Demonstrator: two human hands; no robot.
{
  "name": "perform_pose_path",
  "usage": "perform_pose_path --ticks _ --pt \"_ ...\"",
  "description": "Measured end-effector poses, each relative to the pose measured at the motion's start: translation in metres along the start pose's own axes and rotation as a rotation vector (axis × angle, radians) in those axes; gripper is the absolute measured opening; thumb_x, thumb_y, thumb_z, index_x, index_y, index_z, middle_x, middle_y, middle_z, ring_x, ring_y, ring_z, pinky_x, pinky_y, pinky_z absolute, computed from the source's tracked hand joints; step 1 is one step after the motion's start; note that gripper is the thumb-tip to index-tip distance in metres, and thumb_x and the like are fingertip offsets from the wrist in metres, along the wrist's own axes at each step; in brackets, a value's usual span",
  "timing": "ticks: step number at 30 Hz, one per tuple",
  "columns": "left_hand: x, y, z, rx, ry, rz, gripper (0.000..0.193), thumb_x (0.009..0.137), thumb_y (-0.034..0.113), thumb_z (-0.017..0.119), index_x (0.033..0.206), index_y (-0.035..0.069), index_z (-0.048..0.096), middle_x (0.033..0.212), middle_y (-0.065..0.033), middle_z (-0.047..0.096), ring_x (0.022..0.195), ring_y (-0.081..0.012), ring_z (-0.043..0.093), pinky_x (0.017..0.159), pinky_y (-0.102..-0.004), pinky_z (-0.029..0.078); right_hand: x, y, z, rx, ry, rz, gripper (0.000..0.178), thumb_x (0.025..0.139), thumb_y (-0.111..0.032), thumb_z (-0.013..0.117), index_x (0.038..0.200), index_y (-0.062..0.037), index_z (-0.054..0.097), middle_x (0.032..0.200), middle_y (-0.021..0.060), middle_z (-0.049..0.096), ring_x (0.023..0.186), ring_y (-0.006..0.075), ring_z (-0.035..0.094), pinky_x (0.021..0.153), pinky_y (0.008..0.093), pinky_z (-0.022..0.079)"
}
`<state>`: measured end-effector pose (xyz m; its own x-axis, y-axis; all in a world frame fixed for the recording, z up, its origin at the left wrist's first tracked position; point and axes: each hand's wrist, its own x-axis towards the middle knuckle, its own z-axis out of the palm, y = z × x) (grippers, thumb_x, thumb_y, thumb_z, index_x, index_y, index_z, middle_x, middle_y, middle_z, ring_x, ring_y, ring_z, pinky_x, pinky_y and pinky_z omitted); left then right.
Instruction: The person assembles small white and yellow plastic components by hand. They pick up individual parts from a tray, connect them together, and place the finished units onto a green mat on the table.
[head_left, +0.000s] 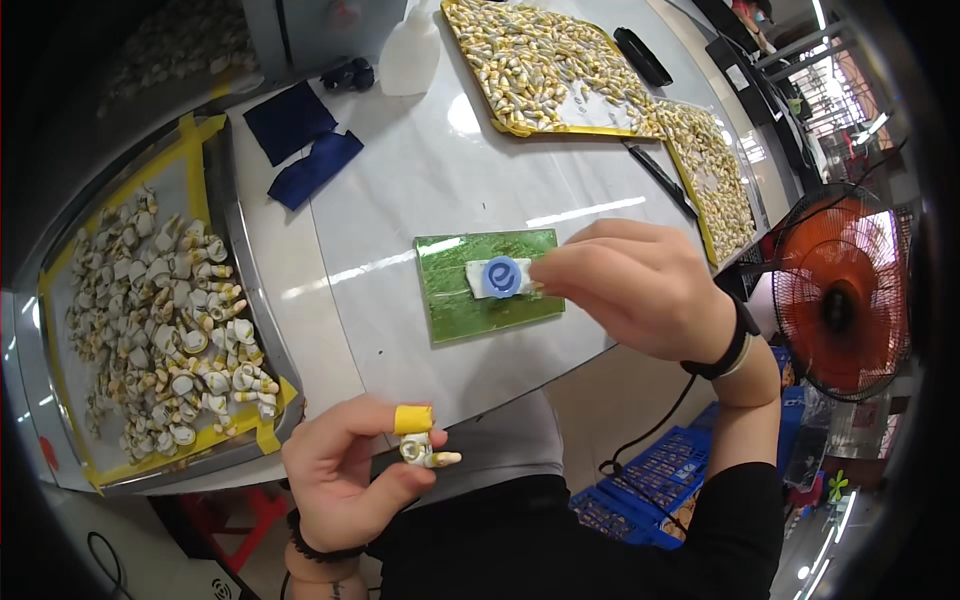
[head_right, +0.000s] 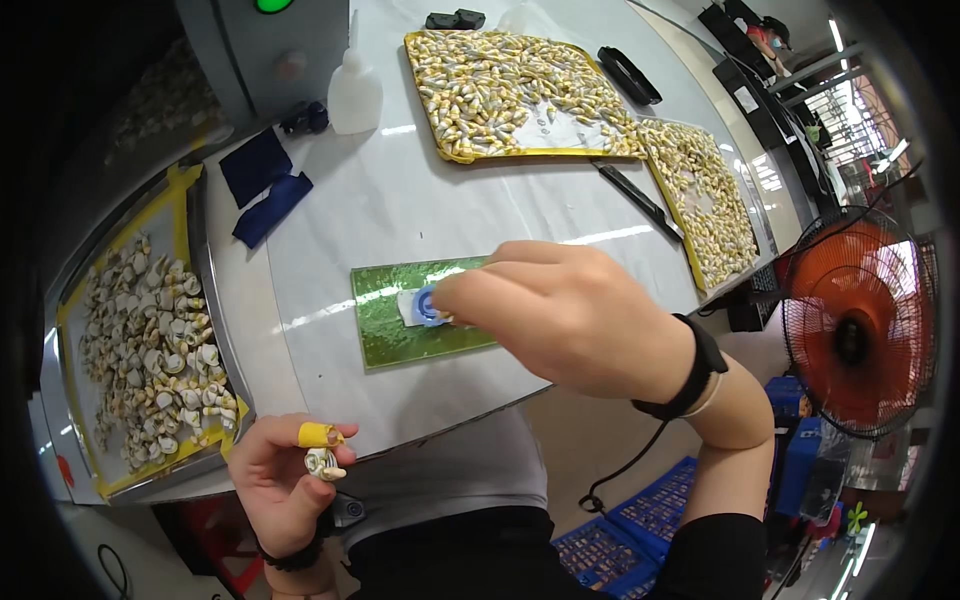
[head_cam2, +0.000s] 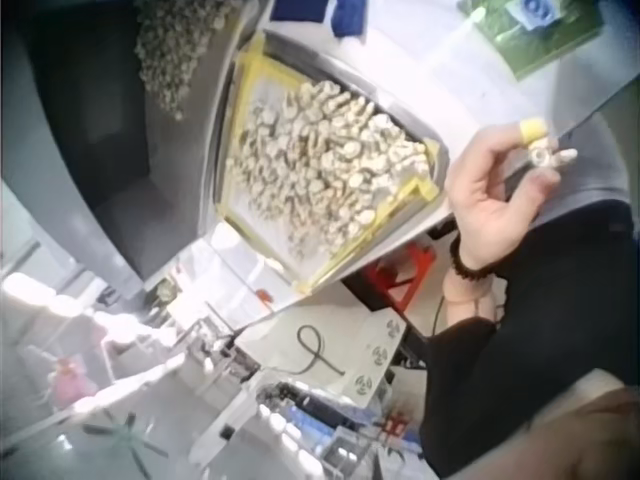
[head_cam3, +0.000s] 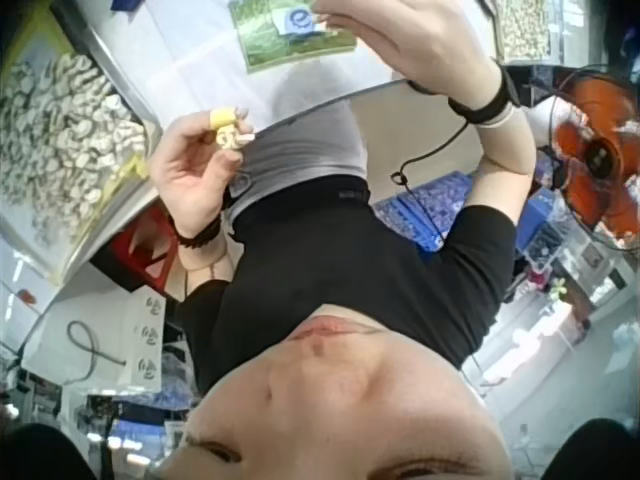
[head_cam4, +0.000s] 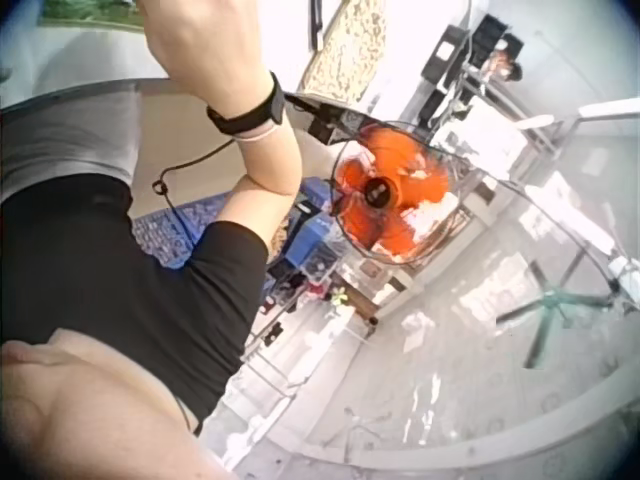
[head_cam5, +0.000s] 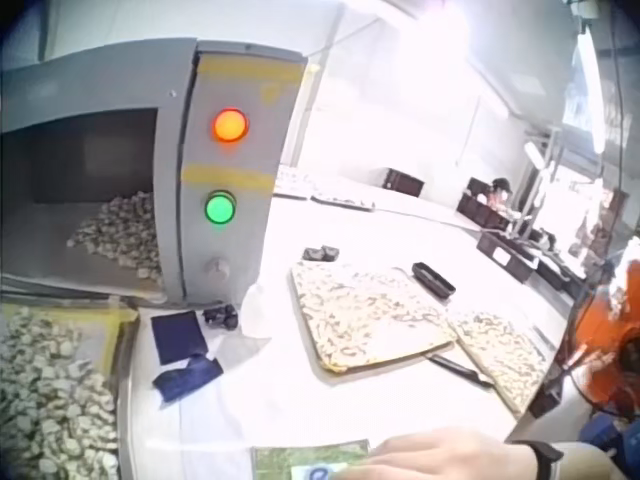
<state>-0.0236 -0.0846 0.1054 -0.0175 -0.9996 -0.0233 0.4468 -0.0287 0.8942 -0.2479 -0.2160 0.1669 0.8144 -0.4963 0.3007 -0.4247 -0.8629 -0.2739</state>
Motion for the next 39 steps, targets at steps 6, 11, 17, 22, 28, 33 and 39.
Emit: perform_pose_path --ticks 6,11,17,22,28,33,39 --pt "0.0 0.004 0.006 0.065 0.048 -0.062 0.041 0.074 0.028 0.074 0.092 -0.004 0.056 0.078 -0.0108 0.061 0.074 -0.018 0.062 0.085 -0.0428 0.048 0.009 0.003 0.004 -0.23 -0.121 -0.12 0.015 0.065 -0.006 0.06 0.08 -0.0033 0.056 0.075 0.004 0.05 0.072 0.0189 0.052 0.053 0.0289 0.047" --pt "0.001 0.002 0.005 0.072 0.024 -0.03 0.04 0.074 0.029 0.074 0.091 -0.003 0.056 0.078 -0.0111 0.061 0.073 -0.018 0.061 0.084 -0.0434 0.048 0.012 0.004 0.012 -0.179 -0.107 -0.156 0.014 0.064 -0.007 0.06 0.076 -0.0035 0.055 0.075 0.0043 0.049 0.073 0.0189 0.05 0.055 0.0283 0.047" --pt "0.0 -0.001 0.004 0.091 0.041 0.001 0.042 0.073 0.031 0.075 0.091 -0.002 0.057 0.079 -0.0107 0.061 0.074 -0.018 0.061 0.082 -0.0406 0.049 0.007 0.005 0.016 -0.269 -0.045 -0.054 0.012 0.064 -0.007 0.059 0.074 -0.0038 0.054 0.076 0.0052 0.051 0.074 0.0199 0.051 0.056 0.0304 0.047" --pt "-0.002 -0.003 0.012 0.177 0.095 0.054 0.041 0.072 0.028 0.077 0.092 -0.002 0.057 0.08 -0.0105 0.061 0.075 -0.0181 0.06 0.08 -0.0365 0.049 0.003 -0.003 0.014 -0.14 -0.081 0.034 0.009 0.067 -0.005 0.061 0.073 -0.0046 0.054 0.068 0.0056 0.051 0.068 0.0217 0.052 0.054 0.0327 0.046" --pt "-0.002 -0.012 0.016 0.357 0.061 0.287 0.039 0.072 0.028 0.076 0.092 0.0 0.057 0.081 -0.012 0.062 0.076 -0.0198 0.059 0.081 -0.0369 0.049 0.003 -0.013 0.017 0.118 0.098 0.094 0.013 0.067 0.0 0.066 0.076 -0.0033 0.058 0.067 0.0062 0.055 0.062 0.0225 0.056 0.052 0.0312 0.045" --pt "-0.004 -0.015 0.018 0.304 0.053 0.392 0.029 0.067 0.004 0.078 0.089 -0.001 0.06 0.087 -0.0147 0.067 0.079 -0.023 0.064 0.077 -0.0368 0.052 -0.001 -0.046 0.011 0.658 0.181 0.122 0.017 0.065 0.005 0.07 0.08 -0.0003 0.063 0.076 0.0108 0.061 0.062 0.0216 0.059 0.052 0.0284 0.045" --pt "-0.002 -0.012 0.022 0.295 0.019 0.421 0.029 0.067 0.005 0.078 0.089 -0.001 0.059 0.089 -0.0155 0.067 0.078 -0.022 0.065 0.079 -0.0393 0.053 -0.004 -0.057 0.023 0.767 0.262 0.043 0.013 0.069 0.004 0.069 0.08 0.0013 0.061 0.076 0.0103 0.06 0.061 0.0203 0.057 0.05 0.0277 0.044"
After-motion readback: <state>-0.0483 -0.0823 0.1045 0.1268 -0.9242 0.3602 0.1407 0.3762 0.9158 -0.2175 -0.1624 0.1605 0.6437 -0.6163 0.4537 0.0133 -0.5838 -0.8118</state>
